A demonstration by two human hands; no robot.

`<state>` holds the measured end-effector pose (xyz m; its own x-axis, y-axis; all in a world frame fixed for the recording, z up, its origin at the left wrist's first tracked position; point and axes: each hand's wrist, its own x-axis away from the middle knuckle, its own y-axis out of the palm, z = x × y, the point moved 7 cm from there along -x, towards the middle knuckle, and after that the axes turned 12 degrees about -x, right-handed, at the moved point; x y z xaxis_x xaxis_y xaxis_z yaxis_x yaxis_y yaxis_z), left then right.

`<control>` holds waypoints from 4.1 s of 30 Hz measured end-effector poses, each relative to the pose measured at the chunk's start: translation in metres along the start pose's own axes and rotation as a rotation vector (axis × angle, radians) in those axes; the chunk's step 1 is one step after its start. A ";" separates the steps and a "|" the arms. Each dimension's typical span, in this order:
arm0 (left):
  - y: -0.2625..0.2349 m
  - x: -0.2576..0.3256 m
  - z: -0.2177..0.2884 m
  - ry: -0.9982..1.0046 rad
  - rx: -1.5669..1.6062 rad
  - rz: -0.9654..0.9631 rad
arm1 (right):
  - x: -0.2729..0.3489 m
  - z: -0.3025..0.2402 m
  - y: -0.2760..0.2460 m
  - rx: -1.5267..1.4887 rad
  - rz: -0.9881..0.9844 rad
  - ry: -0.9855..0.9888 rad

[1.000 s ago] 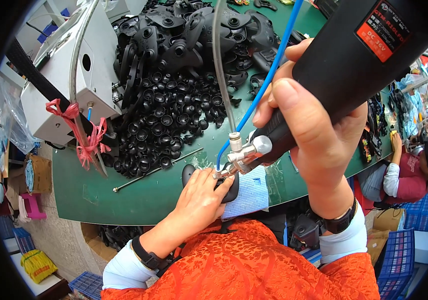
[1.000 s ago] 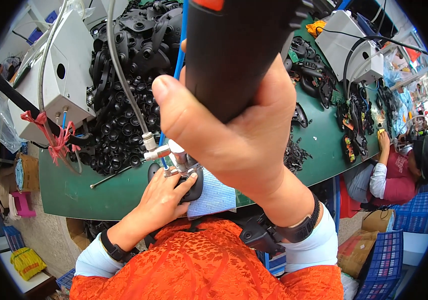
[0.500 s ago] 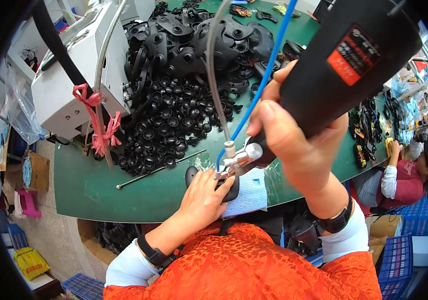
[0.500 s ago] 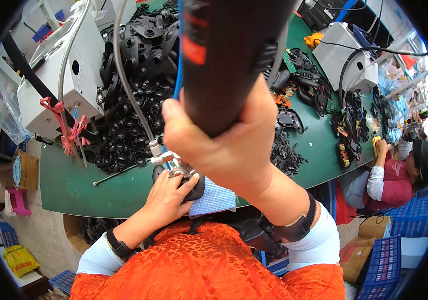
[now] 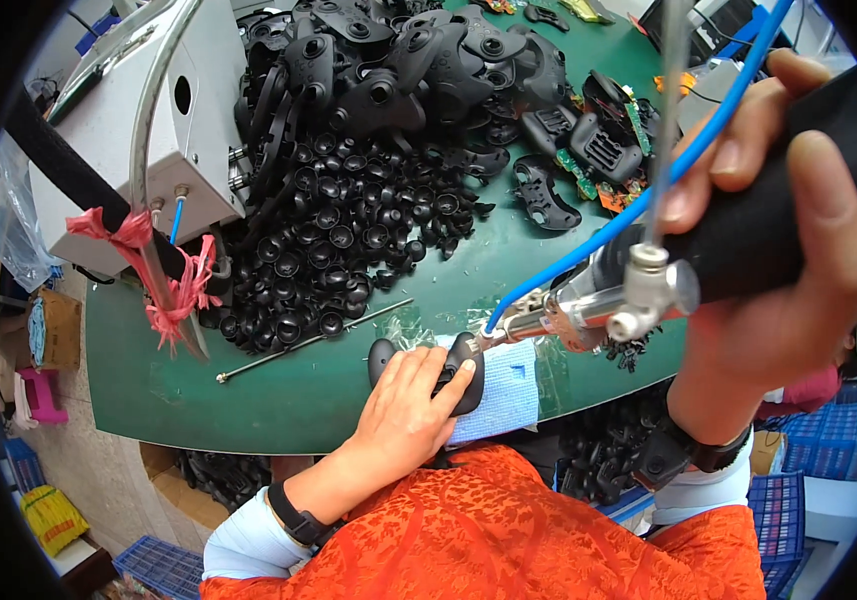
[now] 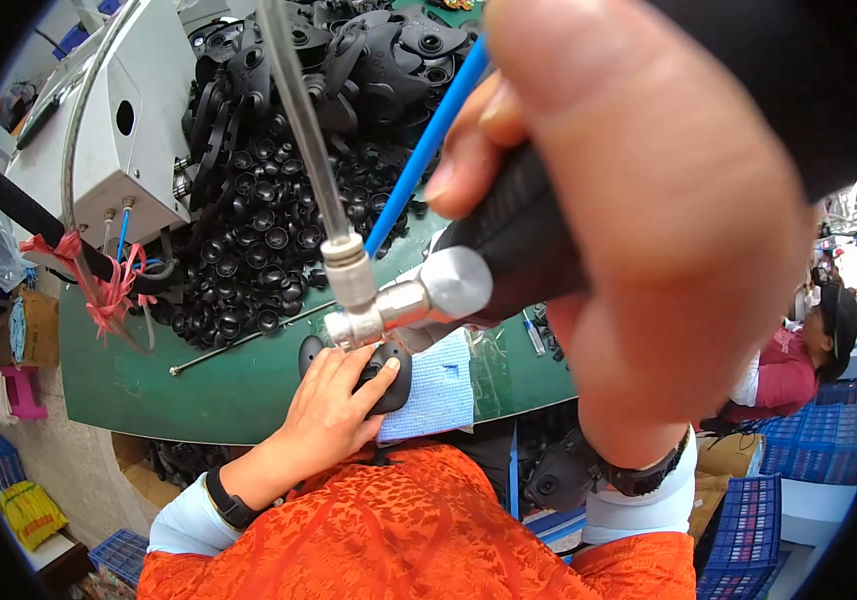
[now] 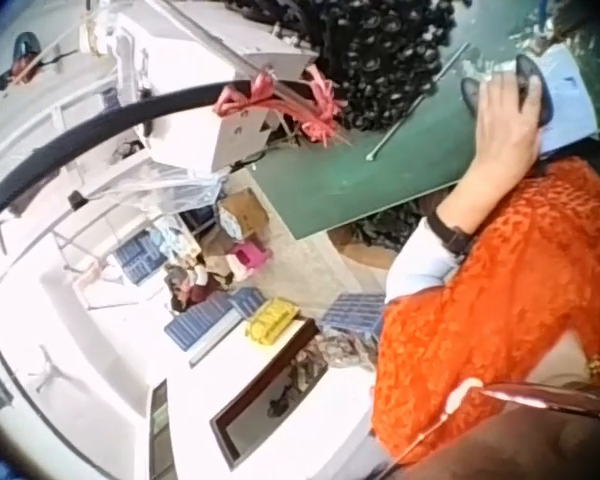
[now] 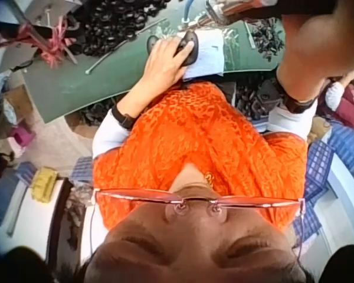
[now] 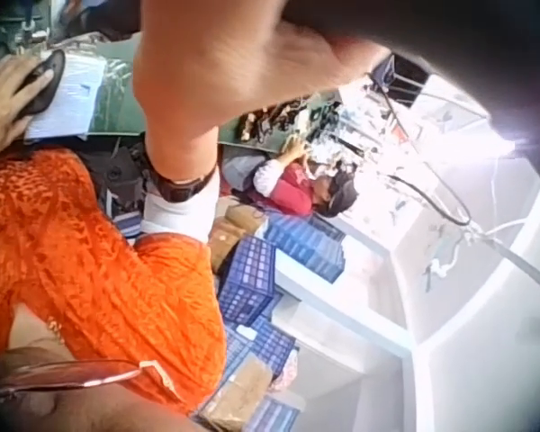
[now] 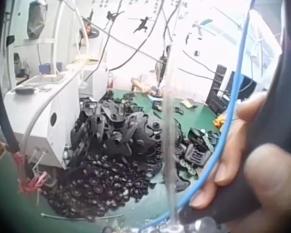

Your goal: Assembling the plastic shells and internal components of game controllers using a pneumatic screwdriver.

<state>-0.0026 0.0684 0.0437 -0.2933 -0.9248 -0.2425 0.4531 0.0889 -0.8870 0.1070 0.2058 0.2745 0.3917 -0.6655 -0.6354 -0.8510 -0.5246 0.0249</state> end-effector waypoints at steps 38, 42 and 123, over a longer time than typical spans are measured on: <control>-0.006 0.021 -0.071 -0.558 0.297 -0.099 | 0.077 -0.005 -0.059 0.703 0.303 -0.188; -0.013 0.039 -0.051 -0.402 0.439 0.143 | 0.191 0.065 -0.027 0.474 -0.047 0.486; -0.007 0.051 -0.018 -0.401 1.034 0.191 | 0.244 0.074 0.005 0.522 -0.035 0.145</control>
<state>-0.0364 0.0272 0.0304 0.0625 -0.9976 -0.0305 0.9966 0.0640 -0.0518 0.1723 0.0802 0.0621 0.4358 -0.7381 -0.5151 -0.8828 -0.2389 -0.4046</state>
